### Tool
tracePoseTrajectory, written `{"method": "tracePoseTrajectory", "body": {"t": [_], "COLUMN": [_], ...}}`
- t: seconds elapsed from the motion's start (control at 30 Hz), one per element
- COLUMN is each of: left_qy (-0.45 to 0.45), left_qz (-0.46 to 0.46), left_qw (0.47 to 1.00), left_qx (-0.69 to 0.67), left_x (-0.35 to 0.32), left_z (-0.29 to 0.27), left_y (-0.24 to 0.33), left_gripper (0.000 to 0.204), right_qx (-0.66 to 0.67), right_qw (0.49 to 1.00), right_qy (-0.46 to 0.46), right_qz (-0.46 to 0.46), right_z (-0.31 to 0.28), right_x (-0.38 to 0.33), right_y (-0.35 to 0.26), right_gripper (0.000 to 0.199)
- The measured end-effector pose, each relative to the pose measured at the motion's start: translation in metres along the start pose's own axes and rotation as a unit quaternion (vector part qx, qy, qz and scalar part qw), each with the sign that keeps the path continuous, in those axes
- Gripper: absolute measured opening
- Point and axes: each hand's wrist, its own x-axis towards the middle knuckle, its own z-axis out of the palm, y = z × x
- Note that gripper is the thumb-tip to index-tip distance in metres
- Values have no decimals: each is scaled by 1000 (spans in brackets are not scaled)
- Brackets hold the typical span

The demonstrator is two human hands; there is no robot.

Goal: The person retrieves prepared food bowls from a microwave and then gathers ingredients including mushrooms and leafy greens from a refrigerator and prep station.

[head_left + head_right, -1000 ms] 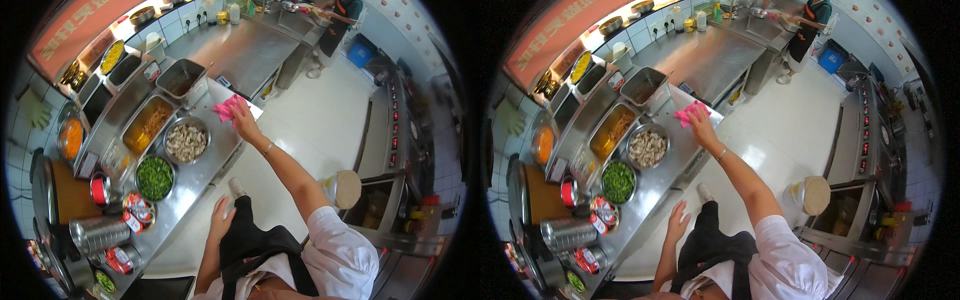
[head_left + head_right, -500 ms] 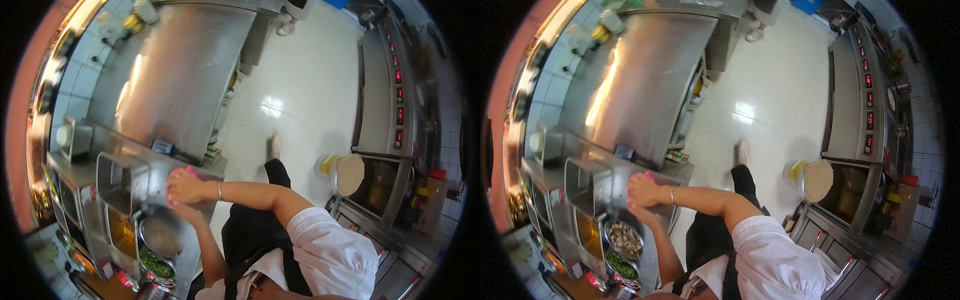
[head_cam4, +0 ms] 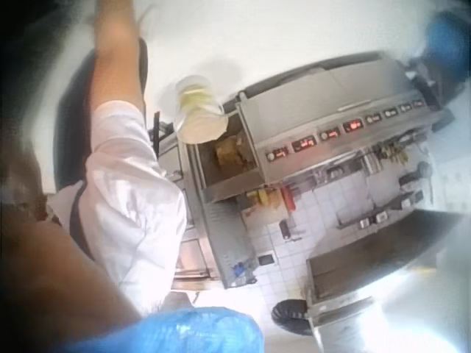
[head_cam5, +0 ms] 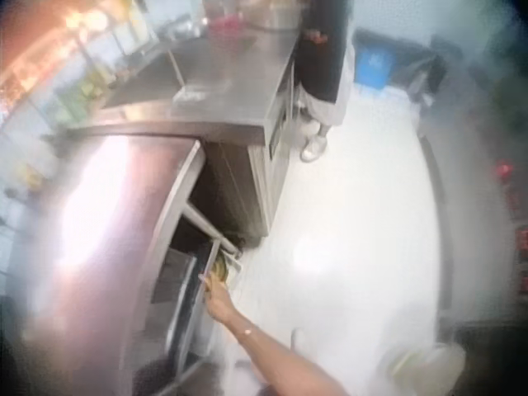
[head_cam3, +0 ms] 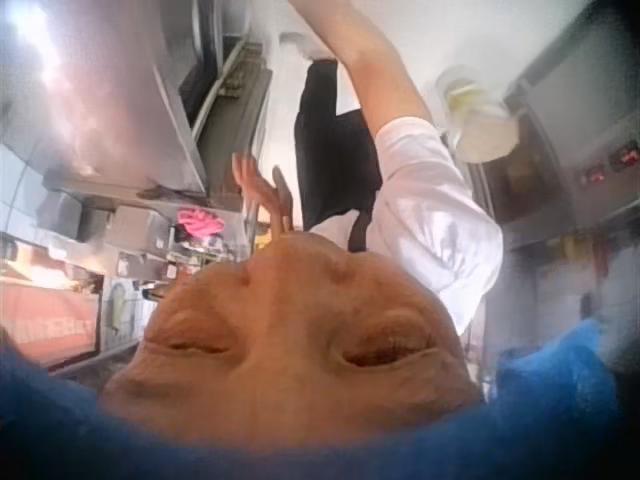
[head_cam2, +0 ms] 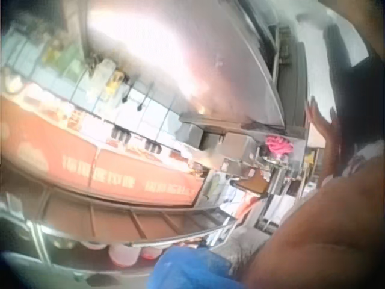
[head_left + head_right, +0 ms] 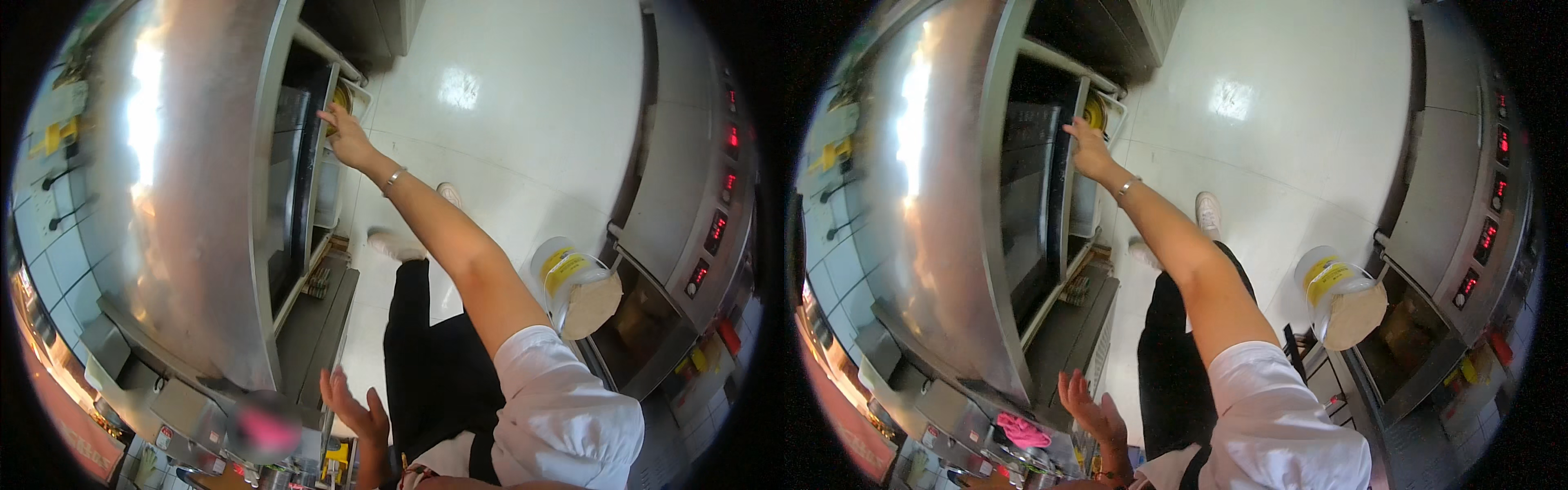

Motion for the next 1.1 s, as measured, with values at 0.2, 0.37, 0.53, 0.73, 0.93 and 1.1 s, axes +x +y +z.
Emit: {"method": "tracePoseTrajectory", "body": {"t": [0.2, 0.37, 0.53, 0.73, 0.93, 1.1], "left_qy": [56, 1, 27, -41, 23, -8], "left_qz": [-92, -161, -404, -331, -389, -439], "left_qw": [988, 963, 777, 672, 673, 696], "left_qx": [-109, -217, -482, -661, -628, -568], "left_x": [49, 63, 85, 75, 33, -4], "left_z": [24, 42, 41, 14, 36, 7], "left_y": [0, -2, 10, -29, -43, -73], "left_gripper": [52, 55, 58, 57, 48, 49], "right_qx": [54, 51, 41, -137, -24, -43], "right_qw": [993, 993, 951, 927, 932, 927], "right_qy": [13, 1, -300, -319, -361, -365], "right_qz": [-102, -108, 66, -144, -34, 71], "right_z": [21, 24, -21, 41, 128, 106], "right_x": [28, 37, 2, 0, -19, -67], "right_y": [20, 10, 2, -23, -26, -30], "right_gripper": [56, 44, 29, 25, 29, 35]}}
